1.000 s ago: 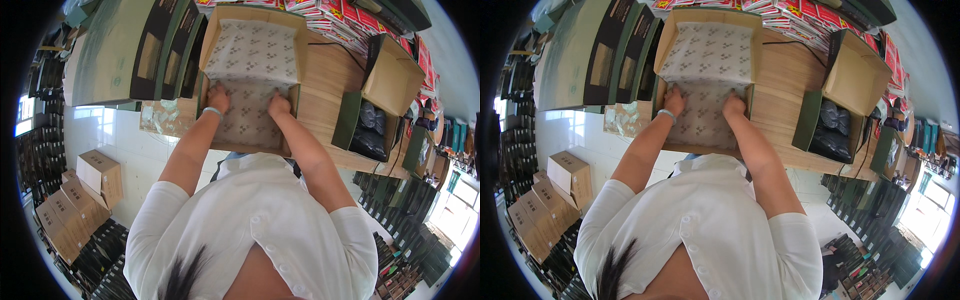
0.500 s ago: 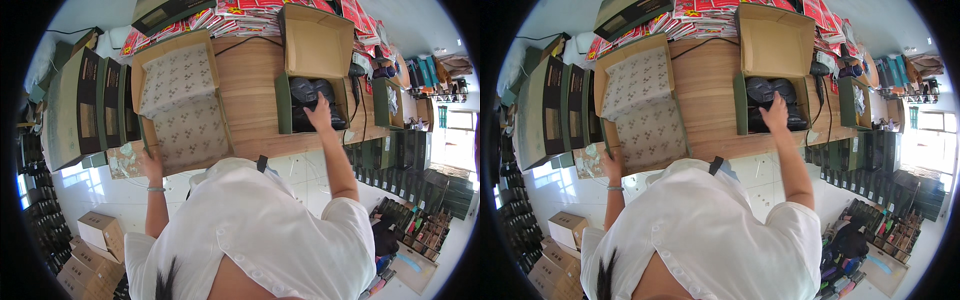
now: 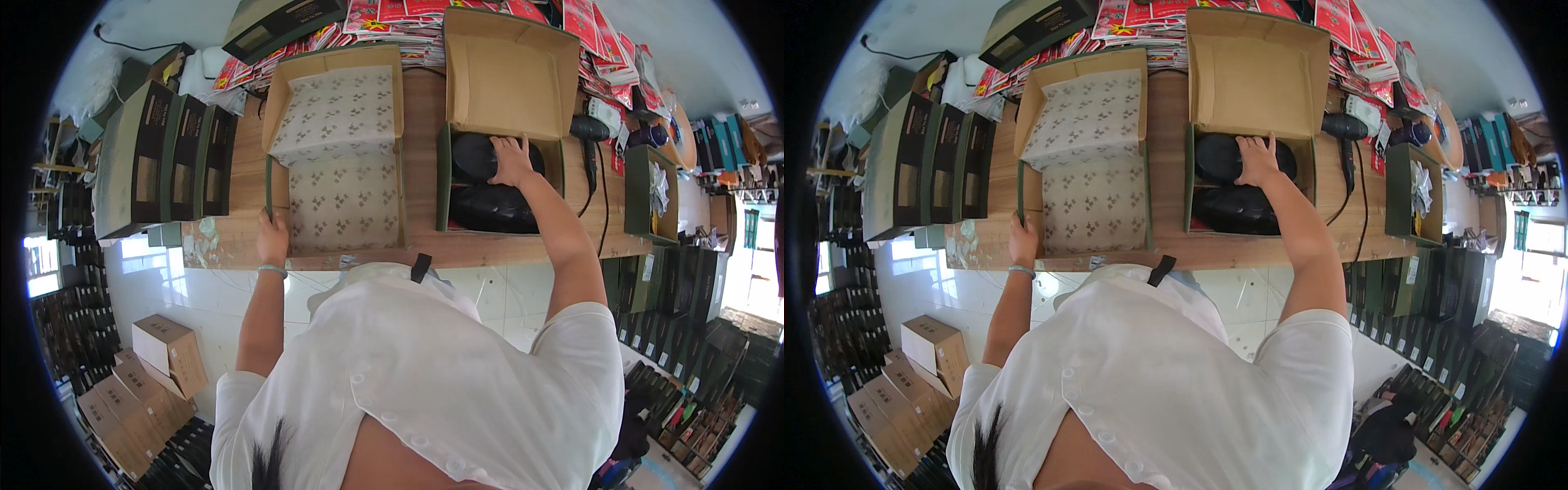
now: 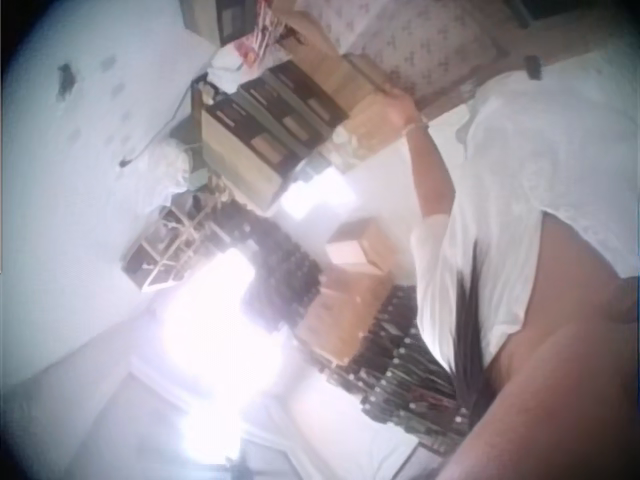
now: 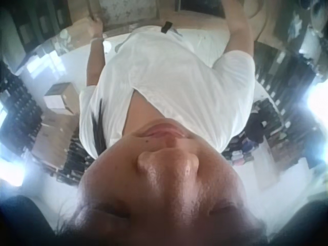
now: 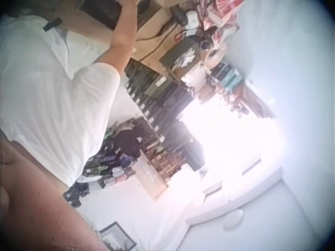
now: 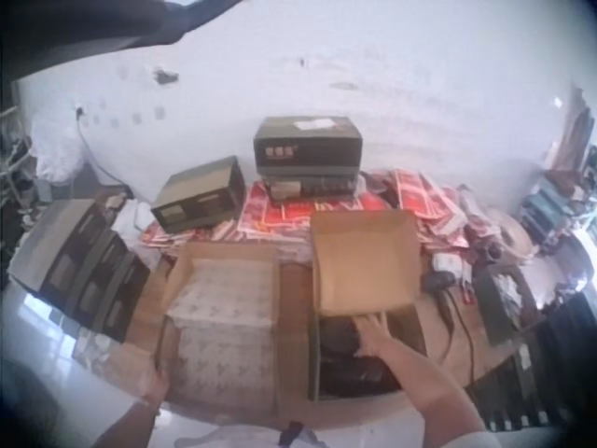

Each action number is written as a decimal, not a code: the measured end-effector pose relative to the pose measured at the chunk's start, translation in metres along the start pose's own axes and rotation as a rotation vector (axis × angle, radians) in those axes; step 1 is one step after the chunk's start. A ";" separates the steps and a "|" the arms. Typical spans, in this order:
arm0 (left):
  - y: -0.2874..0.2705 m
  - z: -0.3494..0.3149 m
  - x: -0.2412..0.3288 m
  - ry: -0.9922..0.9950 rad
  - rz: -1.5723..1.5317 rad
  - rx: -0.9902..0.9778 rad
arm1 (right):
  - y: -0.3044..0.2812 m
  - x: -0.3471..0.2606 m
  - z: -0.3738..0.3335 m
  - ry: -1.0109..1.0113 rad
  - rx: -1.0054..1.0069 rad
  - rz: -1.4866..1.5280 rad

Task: The person places a black shoe into a green box, closes it, and uses a hairdryer to heat a label on the box. They then stack multiple green boxes on the floor and on a table, moving them between locations.

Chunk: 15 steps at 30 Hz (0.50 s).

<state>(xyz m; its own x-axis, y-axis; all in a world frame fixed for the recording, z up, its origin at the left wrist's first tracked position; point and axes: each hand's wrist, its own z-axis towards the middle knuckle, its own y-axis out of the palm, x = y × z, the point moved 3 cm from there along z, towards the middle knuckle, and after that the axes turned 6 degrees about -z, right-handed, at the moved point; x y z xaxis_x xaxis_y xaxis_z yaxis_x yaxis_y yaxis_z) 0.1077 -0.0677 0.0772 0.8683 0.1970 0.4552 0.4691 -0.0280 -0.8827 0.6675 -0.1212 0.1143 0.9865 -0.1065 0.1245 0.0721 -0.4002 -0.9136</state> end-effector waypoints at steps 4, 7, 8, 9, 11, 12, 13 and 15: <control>-0.003 -0.006 0.008 -0.013 -0.031 0.017 | -0.026 0.014 -0.029 0.028 0.245 0.109; -0.004 -0.010 0.011 0.083 -0.168 0.146 | -0.081 0.010 -0.065 0.078 0.400 0.263; -0.002 -0.012 0.014 0.119 -0.181 0.168 | -0.096 0.006 -0.076 0.073 0.488 0.297; 0.000 -0.013 0.016 0.156 -0.194 0.192 | -0.112 0.001 -0.088 0.066 0.577 0.330; 0.000 -0.013 0.044 0.280 -0.394 0.124 | -0.151 -0.021 -0.112 -0.021 0.725 0.341; -0.002 -0.022 0.079 0.364 -0.576 0.029 | -0.167 -0.035 -0.122 -0.072 0.795 0.352; -0.005 -0.038 0.113 0.398 -0.753 -0.078 | -0.181 -0.050 -0.129 -0.094 0.801 0.346; -0.023 -0.078 0.186 0.469 -1.111 -0.368 | -0.203 -0.079 -0.141 -0.135 0.806 0.329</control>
<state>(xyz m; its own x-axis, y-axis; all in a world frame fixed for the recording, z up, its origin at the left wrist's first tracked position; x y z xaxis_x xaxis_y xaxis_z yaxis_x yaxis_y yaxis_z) 0.2713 -0.1071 0.1909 -0.0841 -0.0743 0.9937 0.9328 -0.3567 0.0523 0.5538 -0.1596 0.3449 0.9807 0.0260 -0.1936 -0.1876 0.4013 -0.8965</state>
